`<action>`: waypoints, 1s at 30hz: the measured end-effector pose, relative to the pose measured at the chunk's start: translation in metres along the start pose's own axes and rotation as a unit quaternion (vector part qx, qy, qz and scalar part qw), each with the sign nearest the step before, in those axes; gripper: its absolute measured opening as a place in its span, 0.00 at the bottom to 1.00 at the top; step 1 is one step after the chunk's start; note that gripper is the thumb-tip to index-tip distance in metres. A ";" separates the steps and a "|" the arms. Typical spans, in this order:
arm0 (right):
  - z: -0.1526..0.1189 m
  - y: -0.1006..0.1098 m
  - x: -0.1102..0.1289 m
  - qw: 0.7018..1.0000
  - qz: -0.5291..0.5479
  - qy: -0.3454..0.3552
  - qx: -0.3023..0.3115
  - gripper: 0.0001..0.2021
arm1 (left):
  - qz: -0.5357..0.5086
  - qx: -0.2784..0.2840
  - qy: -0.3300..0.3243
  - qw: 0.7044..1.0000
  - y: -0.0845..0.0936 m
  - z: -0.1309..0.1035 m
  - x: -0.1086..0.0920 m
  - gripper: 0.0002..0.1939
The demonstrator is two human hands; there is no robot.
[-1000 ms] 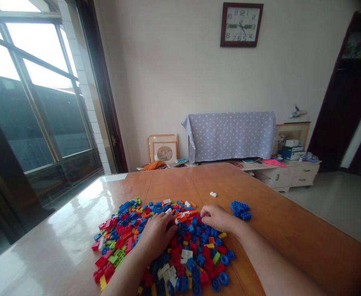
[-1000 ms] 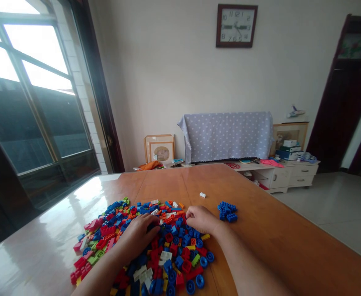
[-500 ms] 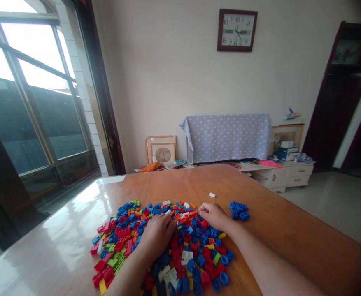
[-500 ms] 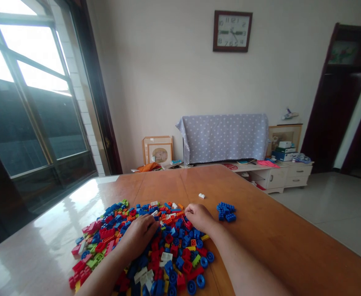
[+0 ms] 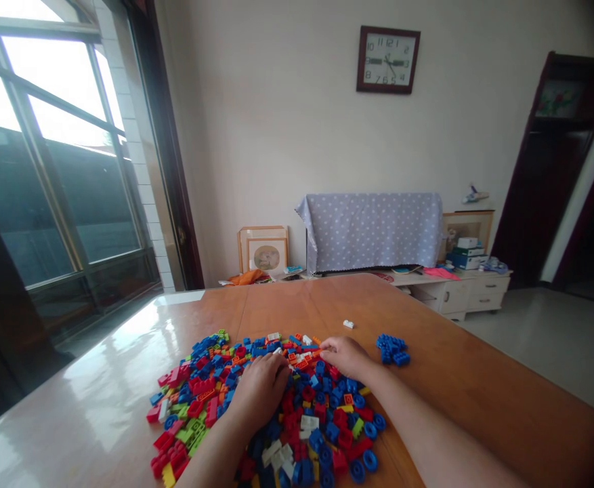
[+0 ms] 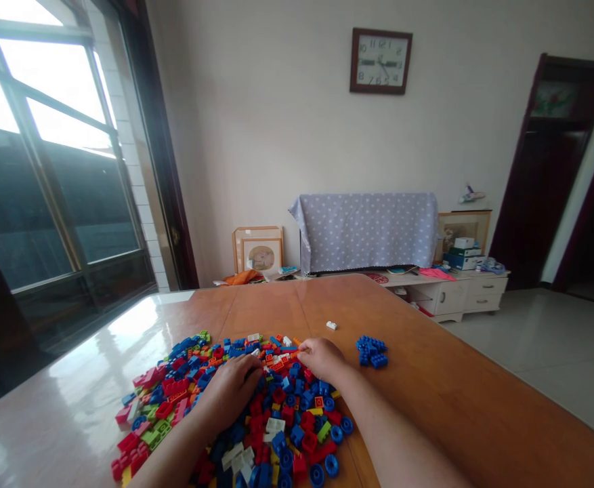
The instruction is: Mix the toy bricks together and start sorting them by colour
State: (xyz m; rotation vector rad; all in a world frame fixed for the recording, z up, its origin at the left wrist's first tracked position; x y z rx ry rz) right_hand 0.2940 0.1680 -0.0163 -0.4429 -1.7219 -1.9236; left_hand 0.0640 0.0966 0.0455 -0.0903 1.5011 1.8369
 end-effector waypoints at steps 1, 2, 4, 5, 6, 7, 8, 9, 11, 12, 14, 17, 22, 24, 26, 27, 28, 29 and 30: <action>0.000 0.000 0.000 1.000 -0.003 -0.002 -0.001 0.14 | -0.001 0.001 -0.002 1.000 0.000 0.000 -0.001 0.12; 0.000 0.000 0.000 1.000 -0.006 -0.004 -0.003 0.13 | -0.003 0.002 -0.003 1.000 0.000 0.000 -0.001 0.12; 0.000 0.000 0.001 1.000 -0.010 -0.006 -0.008 0.11 | -0.006 0.002 -0.005 1.000 0.000 0.000 -0.002 0.12; 0.000 0.000 0.000 1.000 -0.011 -0.007 -0.010 0.10 | -0.006 0.002 -0.005 1.000 0.001 0.000 -0.002 0.12; 0.001 0.000 0.000 1.000 -0.012 -0.007 -0.013 0.10 | -0.007 0.001 -0.005 1.000 0.001 0.000 -0.002 0.11; 0.001 0.000 0.000 1.000 -0.012 -0.007 -0.014 0.10 | -0.008 -0.001 -0.006 1.000 0.001 0.001 -0.001 0.11; 0.001 -0.001 -0.001 1.000 -0.011 -0.007 -0.014 0.10 | -0.009 -0.003 -0.007 1.000 0.001 0.001 -0.001 0.11; 0.001 -0.001 -0.002 1.000 -0.009 -0.005 -0.014 0.10 | -0.010 -0.005 -0.009 1.000 0.001 0.001 -0.001 0.11; 0.001 -0.001 -0.003 1.000 -0.004 -0.002 -0.013 0.10 | -0.012 -0.007 -0.010 1.000 0.000 0.001 0.002 0.12; 0.001 -0.002 -0.004 1.000 0.000 0.000 -0.013 0.10 | -0.012 -0.010 -0.008 1.000 0.000 0.001 0.004 0.12; 0.001 -0.002 -0.005 1.000 0.008 0.005 -0.014 0.10 | -0.016 -0.014 -0.005 1.000 -0.001 0.002 0.009 0.12; 0.002 -0.003 -0.007 1.000 0.022 0.010 -0.019 0.10 | -0.020 -0.019 0.005 1.000 0.000 0.002 0.016 0.12; 0.005 -0.004 -0.011 0.999 0.044 0.007 -0.026 0.11 | 0.019 -0.038 0.030 0.999 0.013 0.003 0.025 0.12; 0.005 -0.004 -0.011 0.998 0.051 0.006 -0.028 0.11 | 0.040 -0.046 0.047 0.997 0.020 0.002 0.027 0.13; 0.004 -0.002 -0.009 0.998 0.057 0.008 -0.027 0.12 | 0.059 -0.054 0.074 0.994 0.027 0.001 0.031 0.13; 0.003 -0.001 -0.007 0.998 0.059 0.009 -0.026 0.12 | 0.068 -0.056 0.089 0.992 0.030 0.000 0.033 0.13; 0.002 0.001 -0.004 0.998 0.060 0.013 -0.024 0.12 | 0.075 -0.057 0.104 0.990 0.033 -0.001 0.036 0.13; 0.000 0.004 -0.001 0.998 0.061 0.017 -0.024 0.12 | 0.080 -0.059 0.119 0.988 0.035 -0.002 0.038 0.13; -0.002 0.006 0.003 0.998 0.060 0.024 -0.026 0.12 | 0.080 -0.060 0.129 0.987 0.036 -0.003 0.040 0.14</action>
Point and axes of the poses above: each hand's wrist, its own z-axis towards the middle knuckle, its own y-axis out of the back of the hand, x = y × z, the point moved 7 cm from there along z, towards the middle knuckle, and after that the axes turned 8 degrees about -z, right-handed, at the moved point
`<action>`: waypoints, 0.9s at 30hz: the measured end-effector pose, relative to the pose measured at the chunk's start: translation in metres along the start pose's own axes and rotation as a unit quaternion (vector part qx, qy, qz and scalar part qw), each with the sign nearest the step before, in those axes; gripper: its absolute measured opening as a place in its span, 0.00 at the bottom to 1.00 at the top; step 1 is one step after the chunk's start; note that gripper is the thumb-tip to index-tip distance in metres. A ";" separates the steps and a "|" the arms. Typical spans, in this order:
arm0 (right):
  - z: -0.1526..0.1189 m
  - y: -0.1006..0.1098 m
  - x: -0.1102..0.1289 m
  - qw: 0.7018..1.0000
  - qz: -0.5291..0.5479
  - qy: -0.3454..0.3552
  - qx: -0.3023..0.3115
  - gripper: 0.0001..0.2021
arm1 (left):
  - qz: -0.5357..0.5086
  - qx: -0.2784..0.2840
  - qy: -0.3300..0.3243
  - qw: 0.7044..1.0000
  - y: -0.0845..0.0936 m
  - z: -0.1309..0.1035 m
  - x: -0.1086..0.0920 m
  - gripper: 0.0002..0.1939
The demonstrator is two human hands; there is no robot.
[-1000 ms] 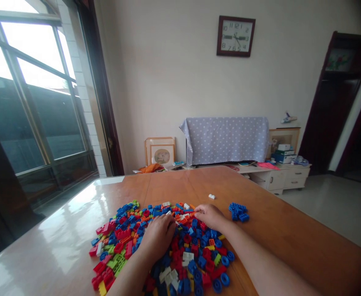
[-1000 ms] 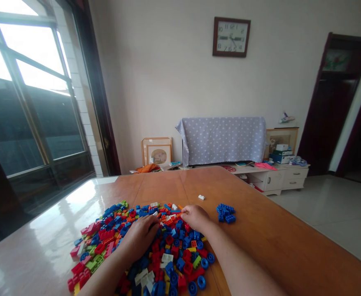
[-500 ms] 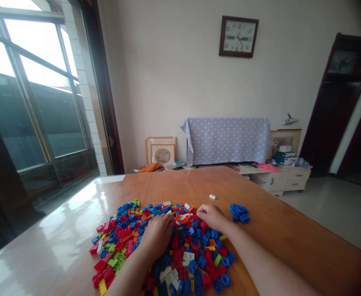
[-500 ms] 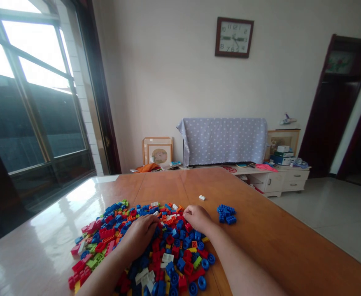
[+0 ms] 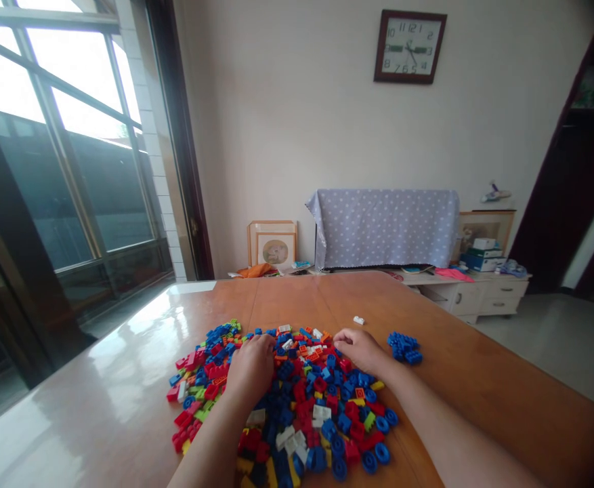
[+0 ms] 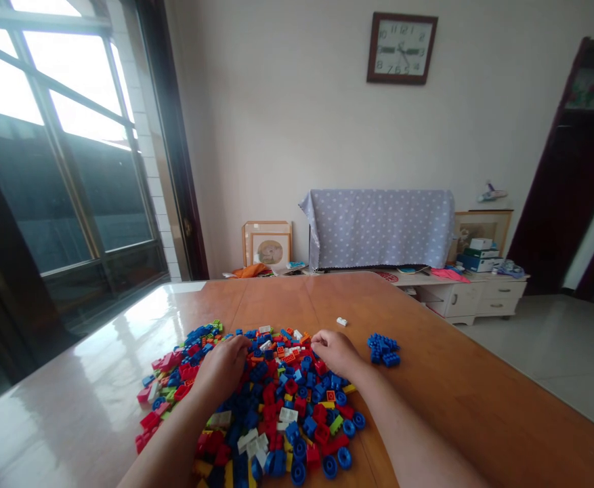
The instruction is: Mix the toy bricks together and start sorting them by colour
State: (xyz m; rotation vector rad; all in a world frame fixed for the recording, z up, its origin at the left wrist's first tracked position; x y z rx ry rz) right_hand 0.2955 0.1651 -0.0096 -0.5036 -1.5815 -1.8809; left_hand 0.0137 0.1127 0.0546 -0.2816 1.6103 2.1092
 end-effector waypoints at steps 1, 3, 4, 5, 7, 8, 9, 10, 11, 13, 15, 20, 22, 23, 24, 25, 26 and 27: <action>-0.002 0.003 0.005 1.000 -0.001 0.008 -0.002 0.12 | -0.005 0.001 0.004 1.000 0.001 -0.001 0.001 0.14; -0.007 0.008 0.014 1.000 -0.001 0.024 -0.001 0.13 | -0.025 0.007 -0.011 1.000 0.001 -0.002 -0.002 0.14; -0.010 0.009 0.019 0.999 0.000 0.031 0.007 0.13 | -0.035 0.013 -0.025 0.999 0.000 -0.004 -0.005 0.14; -0.013 0.009 0.024 0.999 -0.001 0.038 0.018 0.13 | -0.043 0.023 -0.040 0.998 -0.001 -0.006 -0.009 0.13; -0.020 0.009 0.032 0.998 -0.011 0.053 0.044 0.13 | -0.045 0.044 -0.062 0.996 -0.005 -0.009 -0.016 0.13; -0.023 0.009 0.037 0.996 -0.021 0.062 0.054 0.13 | -0.041 0.054 -0.067 0.995 -0.007 -0.011 -0.018 0.14; -0.026 0.009 0.041 0.995 -0.032 0.071 0.063 0.13 | -0.032 0.060 -0.069 0.995 -0.009 -0.012 -0.020 0.13; -0.029 0.009 0.045 0.994 -0.042 0.077 0.070 0.13 | -0.022 0.064 -0.068 0.995 -0.011 -0.012 -0.020 0.12; -0.031 0.008 0.048 0.992 -0.050 0.082 0.077 0.13 | -0.011 0.067 -0.065 0.996 -0.012 -0.012 -0.020 0.10; -0.033 0.008 0.052 0.991 -0.061 0.086 0.083 0.13 | 0.003 0.070 -0.060 0.996 -0.014 -0.010 -0.020 0.06; -0.033 0.011 0.054 0.991 -0.072 0.083 0.074 0.13 | -0.002 0.068 -0.065 0.996 -0.015 -0.009 -0.021 0.05; -0.035 0.022 0.069 0.993 -0.049 0.101 0.019 0.11 | -0.118 0.050 -0.121 0.984 -0.011 -0.012 -0.037 0.12; -0.039 0.021 0.079 0.993 -0.010 0.112 0.026 0.12 | -0.172 0.050 -0.139 0.974 -0.011 -0.015 -0.046 0.13; -0.041 0.019 0.084 0.992 0.010 0.117 0.035 0.12 | -0.192 0.049 -0.142 0.970 -0.012 -0.016 -0.049 0.13; -0.043 0.017 0.088 0.991 0.030 0.123 0.046 0.13 | -0.208 0.048 -0.141 0.967 -0.014 -0.017 -0.052 0.14; -0.045 0.015 0.093 0.989 0.048 0.131 0.056 0.15 | -0.222 0.049 -0.140 0.964 -0.016 -0.018 -0.055 0.15; -0.047 0.012 0.099 0.986 0.063 0.141 0.066 0.16 | -0.234 0.052 -0.138 0.961 -0.018 -0.018 -0.057 0.16; -0.050 0.010 0.103 0.983 0.075 0.151 0.074 0.17 | -0.245 0.055 -0.138 0.958 -0.021 -0.019 -0.059 0.18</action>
Point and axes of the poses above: each hand's wrist, its own z-axis towards the middle knuckle, its own y-axis out of the back of the hand, x = y × z, the point moved 7 cm from there along z, towards the middle knuckle, and after that the axes turned 8 degrees about -z, right-handed, at the moved point
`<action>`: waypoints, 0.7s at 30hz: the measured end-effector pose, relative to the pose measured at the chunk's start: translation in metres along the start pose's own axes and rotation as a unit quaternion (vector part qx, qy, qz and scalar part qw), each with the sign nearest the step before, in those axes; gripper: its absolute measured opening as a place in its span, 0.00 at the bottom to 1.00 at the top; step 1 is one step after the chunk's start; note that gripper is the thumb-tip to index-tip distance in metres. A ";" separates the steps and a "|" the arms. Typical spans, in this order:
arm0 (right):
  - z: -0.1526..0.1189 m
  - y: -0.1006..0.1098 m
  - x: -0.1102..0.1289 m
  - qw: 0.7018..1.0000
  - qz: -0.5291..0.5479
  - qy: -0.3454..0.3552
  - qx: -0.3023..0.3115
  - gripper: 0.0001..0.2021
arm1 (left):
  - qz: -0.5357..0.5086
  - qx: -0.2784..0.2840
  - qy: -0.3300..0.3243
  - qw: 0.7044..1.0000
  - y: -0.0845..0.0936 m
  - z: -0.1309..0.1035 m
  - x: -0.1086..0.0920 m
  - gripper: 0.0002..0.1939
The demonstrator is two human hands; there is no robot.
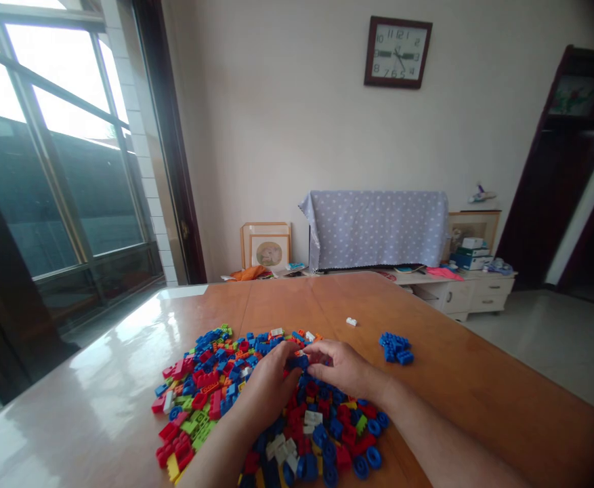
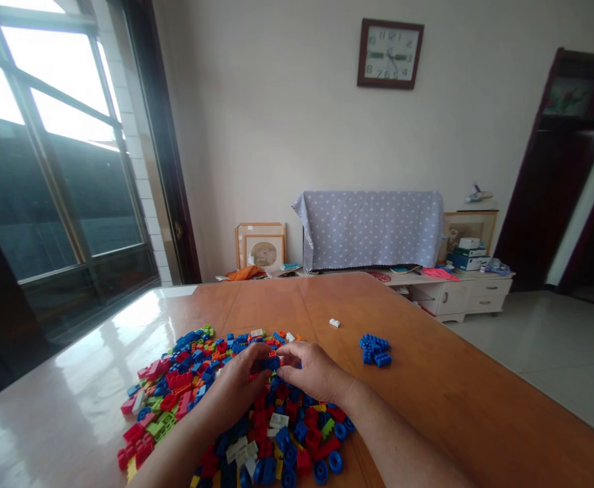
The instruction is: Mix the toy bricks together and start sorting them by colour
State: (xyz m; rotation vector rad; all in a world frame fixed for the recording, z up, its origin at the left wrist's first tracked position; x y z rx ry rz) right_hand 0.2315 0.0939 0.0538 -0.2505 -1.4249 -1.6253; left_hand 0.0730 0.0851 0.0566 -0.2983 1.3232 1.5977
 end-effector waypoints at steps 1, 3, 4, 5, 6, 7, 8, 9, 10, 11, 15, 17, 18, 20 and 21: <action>0.000 -0.003 0.004 1.000 0.008 0.007 0.005 0.17 | -0.010 0.004 -0.002 1.000 -0.003 0.000 0.000 0.20; -0.001 -0.007 0.008 1.000 0.009 0.009 0.014 0.17 | -0.022 0.016 -0.008 1.000 -0.010 0.000 -0.001 0.23; -0.001 -0.008 0.008 1.000 0.003 0.005 0.013 0.16 | -0.024 0.020 -0.009 0.999 -0.011 0.000 -0.001 0.25; 0.000 -0.008 0.007 1.000 -0.006 0.000 0.009 0.15 | -0.023 0.023 -0.009 0.999 -0.012 0.000 -0.001 0.26; 0.001 -0.005 0.004 1.000 -0.018 -0.005 0.001 0.14 | -0.019 0.023 -0.006 1.000 -0.012 0.000 0.000 0.27; 0.002 -0.001 0.000 0.999 -0.033 -0.009 -0.014 0.12 | -0.012 0.022 -0.001 1.000 -0.011 -0.001 0.001 0.28; 0.002 0.006 -0.006 0.998 -0.052 -0.015 -0.033 0.12 | -0.002 0.019 0.006 1.000 -0.009 -0.001 0.003 0.28; 0.003 0.016 -0.014 0.995 -0.076 -0.024 -0.056 0.11 | 0.011 0.015 0.013 1.000 -0.007 -0.001 0.005 0.27; 0.004 0.027 -0.025 0.991 -0.102 -0.038 -0.080 0.10 | 0.027 0.012 0.020 0.999 -0.004 -0.001 0.007 0.26; 0.003 0.039 -0.037 0.984 -0.132 -0.060 -0.103 0.08 | 0.044 0.009 0.024 0.999 0.000 0.000 0.008 0.23; -0.009 0.088 -0.091 0.941 -0.237 -0.193 -0.147 0.07 | 0.084 -0.007 0.023 0.996 0.011 0.001 0.013 0.15; -0.019 0.105 -0.111 0.912 -0.286 -0.256 -0.146 0.06 | 0.087 -0.011 0.022 0.996 0.014 0.002 0.015 0.14; -0.024 0.111 -0.118 0.901 -0.301 -0.275 -0.147 0.05 | 0.089 -0.012 0.024 0.996 0.015 0.002 0.016 0.14; -0.031 0.119 -0.127 0.893 -0.309 -0.288 -0.153 0.05 | 0.095 -0.010 0.027 0.995 0.016 0.002 0.018 0.14; -0.033 0.121 -0.130 0.894 -0.305 -0.289 -0.157 0.05 | 0.098 -0.010 0.029 0.995 0.016 0.002 0.019 0.14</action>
Point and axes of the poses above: each hand's wrist, its own z-axis towards the middle knuckle, its own y-axis out of the back of the hand, x = y × z, the point moved 7 cm from there along z, towards the middle knuckle, and after that the axes turned 8 degrees about -z, right-handed, at the moved point
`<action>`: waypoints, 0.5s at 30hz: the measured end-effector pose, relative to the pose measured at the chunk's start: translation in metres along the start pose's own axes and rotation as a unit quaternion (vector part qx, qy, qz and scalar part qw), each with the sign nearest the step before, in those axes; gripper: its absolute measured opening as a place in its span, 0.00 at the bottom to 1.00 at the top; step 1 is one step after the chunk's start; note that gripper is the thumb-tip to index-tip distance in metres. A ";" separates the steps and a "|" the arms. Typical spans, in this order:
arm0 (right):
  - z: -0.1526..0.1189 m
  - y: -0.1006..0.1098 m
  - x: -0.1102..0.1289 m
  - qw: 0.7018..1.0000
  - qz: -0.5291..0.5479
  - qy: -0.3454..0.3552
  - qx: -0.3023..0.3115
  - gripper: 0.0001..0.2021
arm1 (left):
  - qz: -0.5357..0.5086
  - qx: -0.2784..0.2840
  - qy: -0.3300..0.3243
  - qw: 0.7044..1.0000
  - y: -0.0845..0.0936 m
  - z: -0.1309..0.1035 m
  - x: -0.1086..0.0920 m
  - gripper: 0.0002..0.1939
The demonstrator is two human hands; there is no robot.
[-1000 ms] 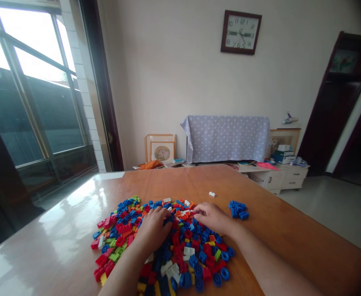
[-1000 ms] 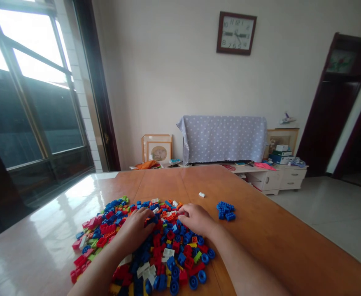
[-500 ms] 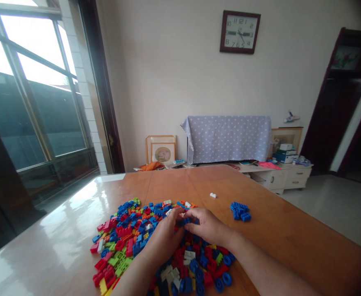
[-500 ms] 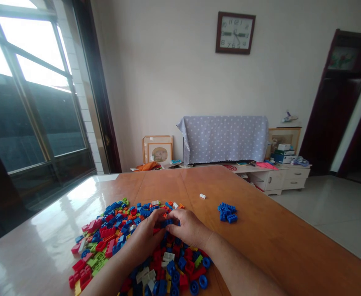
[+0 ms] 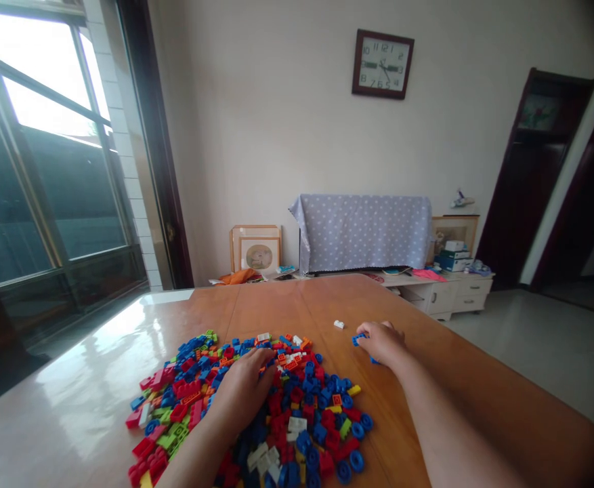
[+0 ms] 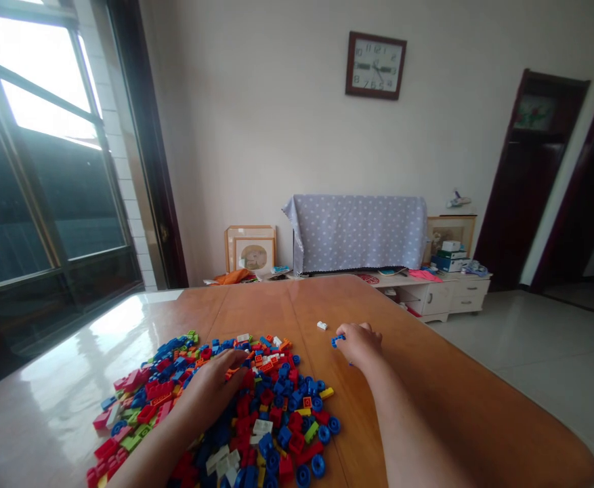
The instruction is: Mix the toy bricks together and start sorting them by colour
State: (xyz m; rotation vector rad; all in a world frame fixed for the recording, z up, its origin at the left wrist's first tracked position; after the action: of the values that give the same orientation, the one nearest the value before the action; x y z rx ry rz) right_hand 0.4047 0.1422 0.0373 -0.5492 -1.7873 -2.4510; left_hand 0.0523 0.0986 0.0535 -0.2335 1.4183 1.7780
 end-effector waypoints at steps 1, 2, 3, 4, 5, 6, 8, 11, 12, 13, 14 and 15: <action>0.001 0.000 -0.003 1.000 0.008 -0.002 -0.002 0.06 | 0.003 0.001 0.001 1.000 0.000 0.000 0.001 0.15; 0.002 -0.001 -0.006 1.000 0.016 -0.004 -0.003 0.08 | 0.005 0.001 0.001 1.000 0.000 0.000 0.002 0.15; 0.004 -0.003 -0.007 1.000 0.026 -0.005 -0.004 0.09 | 0.007 0.000 0.001 1.000 0.001 0.001 0.002 0.15; 0.006 -0.004 -0.007 0.999 0.038 -0.003 -0.006 0.11 | 0.008 -0.002 0.000 1.000 0.001 0.001 0.003 0.15; 0.008 -0.006 -0.006 0.999 0.054 0.000 -0.008 0.13 | 0.010 -0.004 0.000 1.000 0.001 0.001 0.004 0.15; 0.009 -0.009 -0.003 0.997 0.071 0.006 -0.010 0.15 | 0.013 -0.005 0.002 1.000 0.001 0.001 0.006 0.15; 0.012 -0.016 0.003 0.995 0.103 0.018 -0.008 0.16 | 0.019 -0.002 0.007 1.000 0.001 0.002 0.009 0.15; 0.011 -0.026 0.012 0.991 0.134 0.028 0.002 0.14 | 0.034 0.004 0.010 0.999 -0.001 0.002 0.013 0.16; 0.011 -0.027 0.012 0.990 0.139 0.027 0.002 0.13 | 0.040 0.004 0.010 0.999 0.000 0.002 0.014 0.16; 0.011 -0.027 0.011 0.990 0.143 0.023 0.000 0.12 | 0.046 0.004 0.011 0.999 0.000 0.002 0.015 0.16; 0.011 -0.025 0.009 0.989 0.144 0.016 -0.004 0.12 | 0.051 0.003 0.012 0.999 0.000 0.002 0.016 0.16; 0.011 -0.024 0.006 0.989 0.146 0.006 -0.008 0.12 | 0.056 0.002 0.014 0.998 0.001 0.002 0.018 0.16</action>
State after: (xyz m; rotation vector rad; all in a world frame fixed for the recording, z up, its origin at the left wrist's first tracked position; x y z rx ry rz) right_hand 0.3955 0.1611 0.0206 -0.7378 -1.5559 -2.2664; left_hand 0.0409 0.1091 0.0445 -0.1803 1.4788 1.8684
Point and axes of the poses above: each hand's wrist, its own z-axis towards the middle knuckle, its own y-axis out of the back of the hand, x = y × z, the point moved 7 cm from there along z, towards the middle knuckle, and after that the axes turned 8 degrees about -z, right-handed, at the moved point
